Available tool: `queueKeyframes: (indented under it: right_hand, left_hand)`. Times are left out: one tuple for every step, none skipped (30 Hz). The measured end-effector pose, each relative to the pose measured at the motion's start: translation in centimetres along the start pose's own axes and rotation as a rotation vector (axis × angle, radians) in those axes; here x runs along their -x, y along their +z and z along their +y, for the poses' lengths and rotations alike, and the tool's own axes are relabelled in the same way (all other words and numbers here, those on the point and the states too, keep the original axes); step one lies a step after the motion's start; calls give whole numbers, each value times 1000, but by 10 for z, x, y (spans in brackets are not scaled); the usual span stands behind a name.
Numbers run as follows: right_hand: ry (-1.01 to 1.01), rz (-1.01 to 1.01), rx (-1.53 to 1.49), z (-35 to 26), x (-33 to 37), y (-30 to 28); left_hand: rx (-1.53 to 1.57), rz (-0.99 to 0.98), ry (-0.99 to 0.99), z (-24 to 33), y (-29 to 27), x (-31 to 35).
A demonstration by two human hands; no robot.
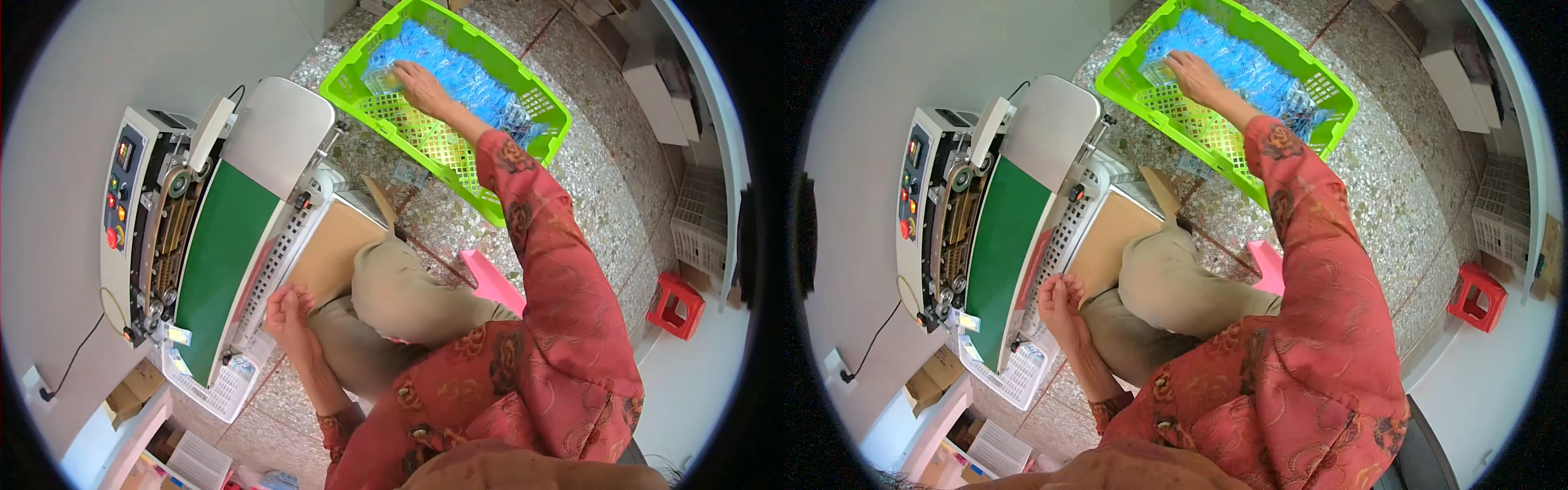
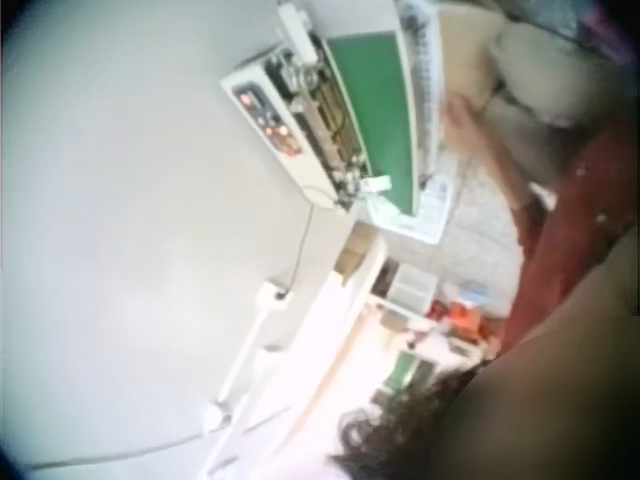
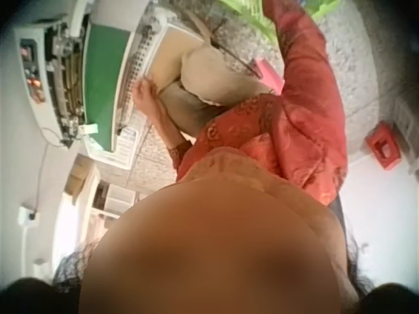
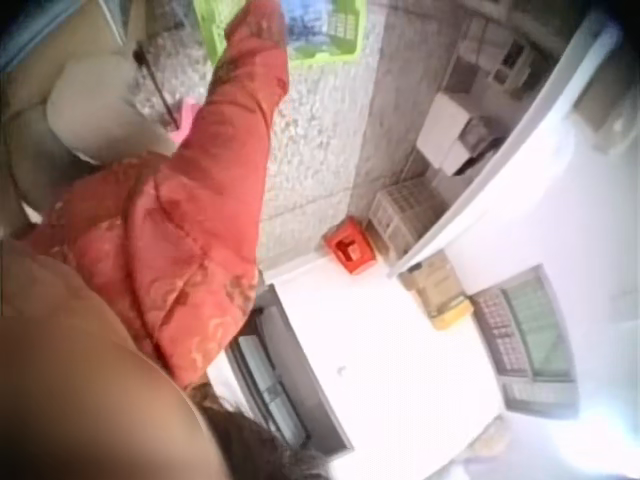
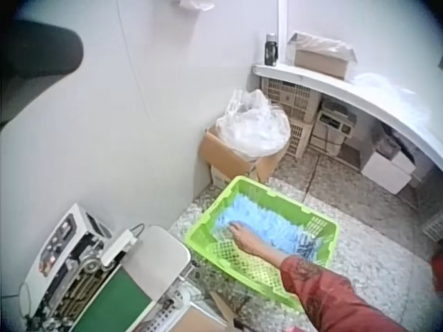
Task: The recorder is taking small white packets from a green basket and feeding them through a heat-sealing machine on a workbench.
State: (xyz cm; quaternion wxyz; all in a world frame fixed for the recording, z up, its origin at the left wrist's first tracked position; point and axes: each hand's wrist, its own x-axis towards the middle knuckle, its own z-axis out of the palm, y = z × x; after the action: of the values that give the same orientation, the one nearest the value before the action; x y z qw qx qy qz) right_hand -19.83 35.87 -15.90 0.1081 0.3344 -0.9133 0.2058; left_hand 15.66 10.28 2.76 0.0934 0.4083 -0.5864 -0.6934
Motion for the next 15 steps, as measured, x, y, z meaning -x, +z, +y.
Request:
queueKeyframes:
  right_hand:
    - [15, 51, -38, -1, -9, 6]
    - [38, 101, -70, 0, -15, 7]
    - [56, 87, -55, 3, -20, 7]
    - [101, 45, -165, 5, -24, 6]
    - [149, 0, -274, 11, -21, 0]
    - [170, -21, -256, 21, -12, -10]
    - [164, -120, -314, 29, -5, -22]
    - [159, -217, -372, 37, 3, -36]
    - [134, -290, -303, 45, 18, -56]
    - [141, -380, -281, 58, 36, -77]
    - [150, -467, -258, 72, 55, -98]
    - [149, -518, -174, 84, 77, -114]
    - [146, -564, -91, 93, 96, -128]
    - [170, -624, -75, 93, 109, -141]
    - [200, -681, -55, 91, 124, -153]
  left_hand:
    - [18, 10, -3, 0, 0, 0]
    - [34, 11, -11, 1, 1, 1]
    - [32, -7, -31, 2, 1, 0]
    - [48, -11, -19, 4, -1, 0]
    - [66, -15, -11, 6, -1, 0]
    - [67, -30, -42, 6, -3, 0]
    - [68, -38, -19, 8, -6, 0]
    - [70, -46, 6, 9, -7, -1]
    - [75, -38, 11, 11, -6, -1]
    - [80, -45, -9, 13, -5, 0]
    - [72, -59, -3, 14, -3, -1]
    - [63, -68, 7, 14, -2, -2]
    - [48, -96, -2, 12, -4, -3]
    - [50, -93, -7, 11, -4, -2]
    - [29, -105, -13, 10, -2, -3]
